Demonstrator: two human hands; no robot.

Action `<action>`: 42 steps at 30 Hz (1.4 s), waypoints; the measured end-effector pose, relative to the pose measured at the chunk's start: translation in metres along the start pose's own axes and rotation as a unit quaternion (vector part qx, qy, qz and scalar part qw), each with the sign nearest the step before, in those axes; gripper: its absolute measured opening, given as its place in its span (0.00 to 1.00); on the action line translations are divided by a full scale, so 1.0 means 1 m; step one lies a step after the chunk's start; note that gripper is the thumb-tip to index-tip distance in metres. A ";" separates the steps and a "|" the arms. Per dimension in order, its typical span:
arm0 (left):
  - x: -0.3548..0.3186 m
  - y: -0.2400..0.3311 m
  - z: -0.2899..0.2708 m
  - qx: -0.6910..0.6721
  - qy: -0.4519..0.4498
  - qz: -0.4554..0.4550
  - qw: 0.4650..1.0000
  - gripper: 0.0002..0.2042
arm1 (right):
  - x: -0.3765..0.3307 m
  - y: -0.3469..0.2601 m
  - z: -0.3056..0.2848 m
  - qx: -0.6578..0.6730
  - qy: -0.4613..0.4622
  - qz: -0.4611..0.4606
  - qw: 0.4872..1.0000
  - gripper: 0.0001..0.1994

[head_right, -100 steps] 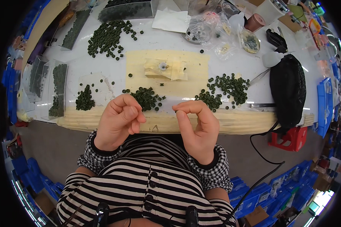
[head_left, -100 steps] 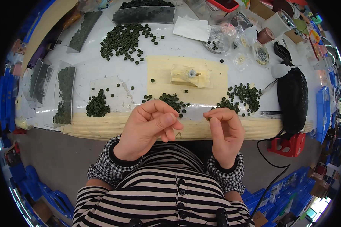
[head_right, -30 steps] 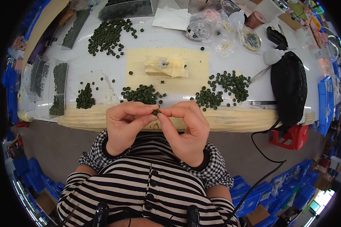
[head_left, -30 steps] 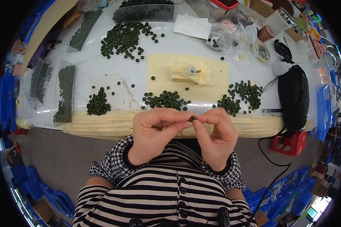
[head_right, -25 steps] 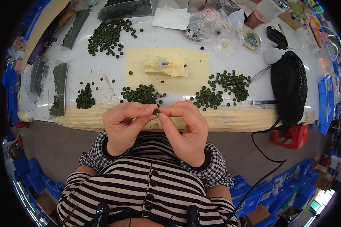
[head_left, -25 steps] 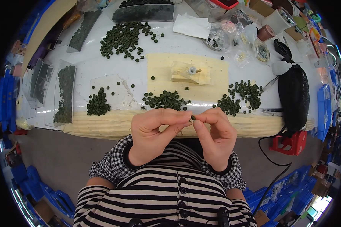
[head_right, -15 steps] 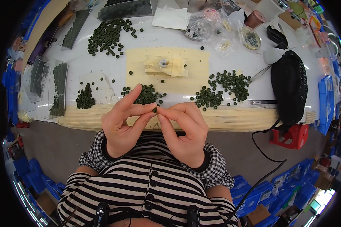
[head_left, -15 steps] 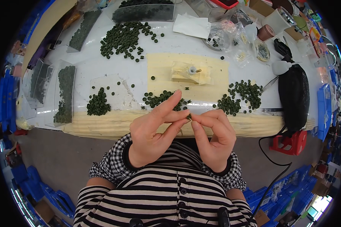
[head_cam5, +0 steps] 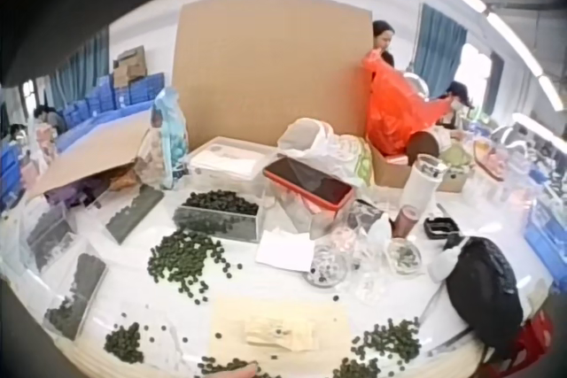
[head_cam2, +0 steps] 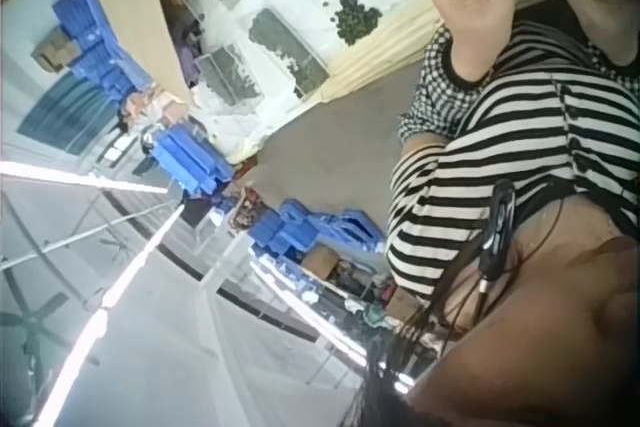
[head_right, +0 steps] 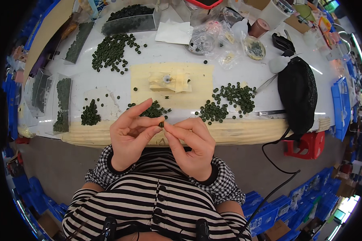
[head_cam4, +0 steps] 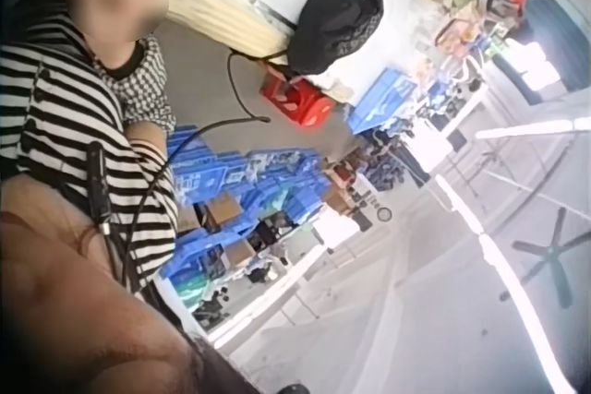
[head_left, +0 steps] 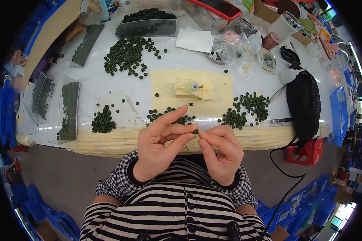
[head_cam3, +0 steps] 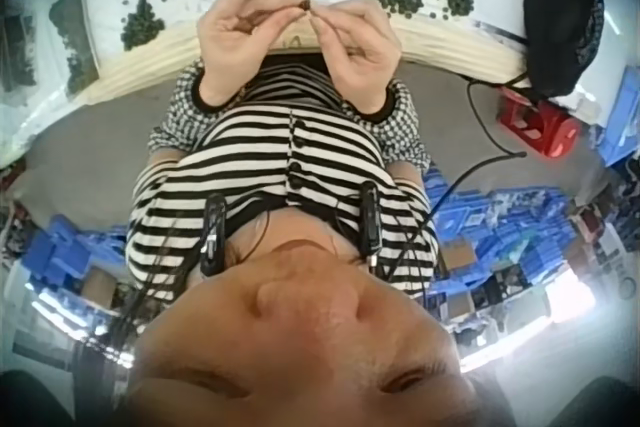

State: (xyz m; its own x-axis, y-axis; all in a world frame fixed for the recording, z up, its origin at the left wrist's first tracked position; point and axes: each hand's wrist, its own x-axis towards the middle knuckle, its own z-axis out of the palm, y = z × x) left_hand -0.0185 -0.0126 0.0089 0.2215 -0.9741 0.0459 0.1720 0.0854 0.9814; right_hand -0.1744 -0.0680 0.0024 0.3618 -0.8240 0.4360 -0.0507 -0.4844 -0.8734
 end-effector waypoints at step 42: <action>-0.001 0.009 -0.055 0.131 -0.020 0.193 0.972 0.11 | 0.005 -0.025 0.041 0.091 -0.064 0.046 0.993 0.11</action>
State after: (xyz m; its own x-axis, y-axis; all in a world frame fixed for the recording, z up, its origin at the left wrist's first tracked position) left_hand 0.0354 0.0008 0.0078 0.1819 -0.8879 0.4226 -0.1686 0.3952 0.9030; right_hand -0.1332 -0.0479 0.0178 0.4801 -0.8121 0.3316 0.0752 -0.3385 -0.9380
